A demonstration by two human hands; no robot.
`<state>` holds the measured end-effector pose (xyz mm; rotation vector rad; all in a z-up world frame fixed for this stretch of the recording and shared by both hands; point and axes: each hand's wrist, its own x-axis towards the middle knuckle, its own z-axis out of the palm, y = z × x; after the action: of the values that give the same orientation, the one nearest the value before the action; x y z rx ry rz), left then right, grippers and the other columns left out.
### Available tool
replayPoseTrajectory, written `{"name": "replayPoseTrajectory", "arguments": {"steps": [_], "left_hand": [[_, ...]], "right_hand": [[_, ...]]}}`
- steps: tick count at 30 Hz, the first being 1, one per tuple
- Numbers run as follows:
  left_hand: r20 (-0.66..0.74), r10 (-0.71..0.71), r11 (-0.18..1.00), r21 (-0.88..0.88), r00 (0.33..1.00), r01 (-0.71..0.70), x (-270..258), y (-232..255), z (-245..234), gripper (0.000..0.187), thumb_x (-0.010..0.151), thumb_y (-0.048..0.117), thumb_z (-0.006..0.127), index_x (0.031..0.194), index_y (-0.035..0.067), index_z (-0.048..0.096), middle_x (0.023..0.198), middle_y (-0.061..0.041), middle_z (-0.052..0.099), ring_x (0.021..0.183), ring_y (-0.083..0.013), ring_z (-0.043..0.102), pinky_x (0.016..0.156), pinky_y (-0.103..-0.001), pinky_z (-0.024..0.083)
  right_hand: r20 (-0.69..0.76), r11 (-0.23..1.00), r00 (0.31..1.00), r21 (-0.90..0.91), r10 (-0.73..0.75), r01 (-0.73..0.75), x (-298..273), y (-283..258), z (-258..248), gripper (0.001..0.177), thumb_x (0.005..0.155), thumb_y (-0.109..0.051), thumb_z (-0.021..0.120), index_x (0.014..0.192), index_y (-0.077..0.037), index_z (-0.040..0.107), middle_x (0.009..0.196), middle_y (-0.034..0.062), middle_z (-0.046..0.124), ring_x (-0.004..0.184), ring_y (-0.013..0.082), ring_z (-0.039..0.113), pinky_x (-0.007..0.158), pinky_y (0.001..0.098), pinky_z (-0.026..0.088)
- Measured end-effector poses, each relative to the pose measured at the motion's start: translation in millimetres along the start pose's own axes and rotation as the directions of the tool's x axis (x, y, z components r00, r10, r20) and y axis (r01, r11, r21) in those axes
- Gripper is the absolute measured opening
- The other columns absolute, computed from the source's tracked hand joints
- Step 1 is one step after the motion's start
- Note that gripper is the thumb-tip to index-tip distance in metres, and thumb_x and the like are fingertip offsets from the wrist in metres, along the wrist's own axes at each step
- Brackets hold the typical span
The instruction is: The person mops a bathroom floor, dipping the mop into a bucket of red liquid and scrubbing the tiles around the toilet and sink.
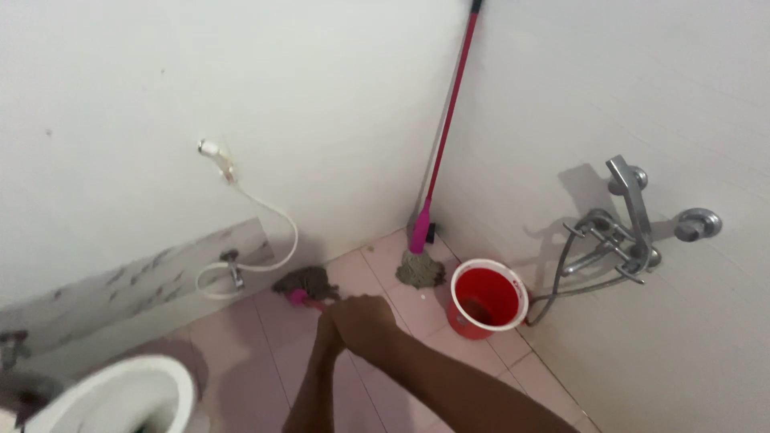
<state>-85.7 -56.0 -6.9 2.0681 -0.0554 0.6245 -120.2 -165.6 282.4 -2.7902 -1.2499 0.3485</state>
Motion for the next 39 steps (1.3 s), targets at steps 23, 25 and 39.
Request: {"name": "replayPoseTrajectory", "arguments": {"steps": [23,25,39], "left_hand": [[-0.060,-0.359,0.909,-0.250,0.931,0.334,-154,319,38,0.035,0.095,0.017,0.063,0.124,0.005,0.049,0.103,-0.009,0.057,0.094,-0.0209,0.056,0.080,-0.037,0.048],[-0.075,-0.427,0.885,-0.240,0.901,0.399,-168,350,12,0.048,0.097,0.018,0.061,0.141,0.007,0.045,0.121,-0.009,0.053,0.109,-0.0199,0.052,0.090,-0.036,0.048],[-0.380,0.186,0.789,0.607,0.906,0.093,-177,414,-56,0.016,0.093,0.013,0.071,0.083,0.000,0.073,0.092,-0.012,0.076,0.091,-0.0273,0.076,0.093,-0.039,0.059]], "right_hand": [[-0.297,0.501,0.954,0.819,-0.046,0.279,-290,81,38,0.025,0.090,-0.027,0.078,0.087,-0.004,0.067,0.090,0.0076,0.065,0.084,0.0187,0.063,0.078,0.0331,0.051],[-0.243,0.455,0.967,0.855,-0.077,0.251,-282,81,64,0.028,0.090,-0.027,0.079,0.084,-0.003,0.065,0.084,0.0071,0.066,0.077,0.0175,0.062,0.074,0.0324,0.051],[-0.553,-0.175,0.659,0.817,-0.510,0.550,-145,17,249,0.033,0.103,-0.036,0.064,0.119,-0.007,0.062,0.116,0.0038,0.064,0.114,0.0165,0.059,0.106,0.0350,0.045]]}}
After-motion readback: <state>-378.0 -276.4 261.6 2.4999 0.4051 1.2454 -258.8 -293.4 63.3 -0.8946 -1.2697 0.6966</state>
